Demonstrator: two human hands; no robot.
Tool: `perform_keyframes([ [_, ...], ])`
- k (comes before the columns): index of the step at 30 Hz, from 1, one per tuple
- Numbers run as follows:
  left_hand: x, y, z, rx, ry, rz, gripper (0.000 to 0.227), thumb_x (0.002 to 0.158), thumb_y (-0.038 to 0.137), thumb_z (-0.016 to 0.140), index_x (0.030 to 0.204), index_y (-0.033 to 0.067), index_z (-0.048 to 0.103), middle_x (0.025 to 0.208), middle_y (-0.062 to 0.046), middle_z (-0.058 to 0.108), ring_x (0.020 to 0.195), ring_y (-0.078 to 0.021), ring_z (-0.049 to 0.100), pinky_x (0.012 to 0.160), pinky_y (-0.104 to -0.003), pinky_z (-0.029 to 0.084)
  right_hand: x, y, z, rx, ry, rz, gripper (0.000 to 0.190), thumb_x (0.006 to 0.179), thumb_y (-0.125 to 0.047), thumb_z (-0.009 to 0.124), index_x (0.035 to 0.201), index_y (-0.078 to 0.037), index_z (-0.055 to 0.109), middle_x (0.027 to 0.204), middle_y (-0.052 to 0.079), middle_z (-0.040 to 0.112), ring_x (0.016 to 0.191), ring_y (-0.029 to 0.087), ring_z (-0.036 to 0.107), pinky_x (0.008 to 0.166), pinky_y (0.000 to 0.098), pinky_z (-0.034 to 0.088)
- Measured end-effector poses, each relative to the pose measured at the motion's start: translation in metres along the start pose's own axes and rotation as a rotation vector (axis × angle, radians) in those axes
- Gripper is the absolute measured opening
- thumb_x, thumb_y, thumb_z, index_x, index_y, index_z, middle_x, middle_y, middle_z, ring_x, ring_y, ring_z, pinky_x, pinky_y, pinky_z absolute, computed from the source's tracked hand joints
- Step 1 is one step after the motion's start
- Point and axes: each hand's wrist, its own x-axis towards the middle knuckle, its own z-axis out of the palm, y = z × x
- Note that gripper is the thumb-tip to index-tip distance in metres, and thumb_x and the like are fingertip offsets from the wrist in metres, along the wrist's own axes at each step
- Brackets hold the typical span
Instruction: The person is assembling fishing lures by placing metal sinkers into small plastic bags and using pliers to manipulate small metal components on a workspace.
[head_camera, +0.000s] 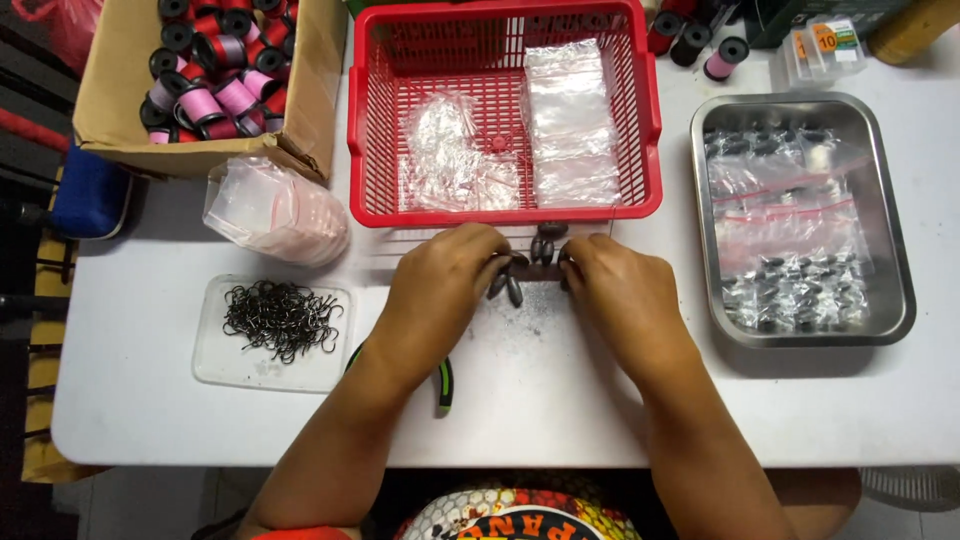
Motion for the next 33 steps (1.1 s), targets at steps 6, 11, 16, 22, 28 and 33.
perform_keyframes([
  [6, -0.005, -0.017, 0.005, 0.062, -0.05, -0.091, 0.009, 0.079, 0.005, 0.06, 0.086, 0.0102, 0.059, 0.073, -0.006, 0.063, 0.073, -0.025, 0.063, 0.063, -0.035, 0.051, -0.002, 0.003, 0.006, -0.044, 0.021, 0.01, 0.009, 0.082, -0.026, 0.059, 0.078, -0.018, 0.057, 0.061, -0.002, 0.059, 0.06, 0.019, 0.064, 0.05, 0.0322, 0.049],
  [11, -0.005, -0.019, 0.007, 0.1, -0.072, -0.095, 0.011, 0.08, 0.007, 0.059, 0.087, 0.0143, 0.059, 0.074, -0.003, 0.062, 0.075, -0.0224, 0.063, 0.063, -0.033, 0.051, -0.001, -0.005, 0.006, 0.003, 0.06, 0.008, 0.008, 0.079, -0.023, 0.061, 0.083, -0.016, 0.061, 0.062, 0.002, 0.062, 0.06, 0.021, 0.065, 0.051, 0.0345, 0.051],
  [16, -0.006, -0.018, 0.008, 0.113, -0.078, -0.103, 0.011, 0.079, 0.006, 0.059, 0.086, 0.0148, 0.059, 0.072, -0.002, 0.062, 0.073, -0.0203, 0.063, 0.062, -0.031, 0.051, 0.0, -0.001, 0.016, 0.015, 0.078, 0.026, 0.009, 0.079, -0.023, 0.06, 0.083, -0.015, 0.061, 0.061, 0.003, 0.062, 0.058, 0.022, 0.065, 0.05, 0.036, 0.051],
  [22, -0.005, -0.016, 0.004, 0.112, -0.059, -0.123, 0.01, 0.081, 0.007, 0.058, 0.087, 0.0134, 0.061, 0.071, -0.003, 0.063, 0.072, -0.0201, 0.064, 0.062, -0.031, 0.051, 0.001, 0.0, 0.02, 0.023, 0.095, 0.033, 0.014, 0.083, -0.027, 0.056, 0.081, -0.014, 0.062, 0.061, 0.005, 0.062, 0.058, 0.024, 0.064, 0.052, 0.0372, 0.051],
  [28, -0.006, -0.018, 0.005, 0.139, -0.054, -0.175, 0.008, 0.083, 0.008, 0.057, 0.088, 0.012, 0.062, 0.069, -0.004, 0.063, 0.069, -0.021, 0.064, 0.059, -0.031, 0.052, 0.0, 0.002, 0.021, 0.027, 0.112, 0.029, 0.015, 0.084, -0.025, 0.055, 0.079, -0.014, 0.062, 0.06, 0.004, 0.061, 0.058, 0.023, 0.064, 0.052, 0.0362, 0.051],
  [33, -0.007, -0.022, 0.011, 0.23, -0.041, -0.152, 0.013, 0.084, 0.006, 0.053, 0.092, 0.0112, 0.062, 0.07, -0.006, 0.062, 0.069, -0.0218, 0.064, 0.058, -0.033, 0.052, 0.0, 0.004, 0.025, 0.008, 0.096, 0.04, 0.015, 0.085, -0.026, 0.053, 0.079, -0.015, 0.061, 0.063, 0.003, 0.062, 0.057, 0.022, 0.064, 0.05, 0.0349, 0.051],
])
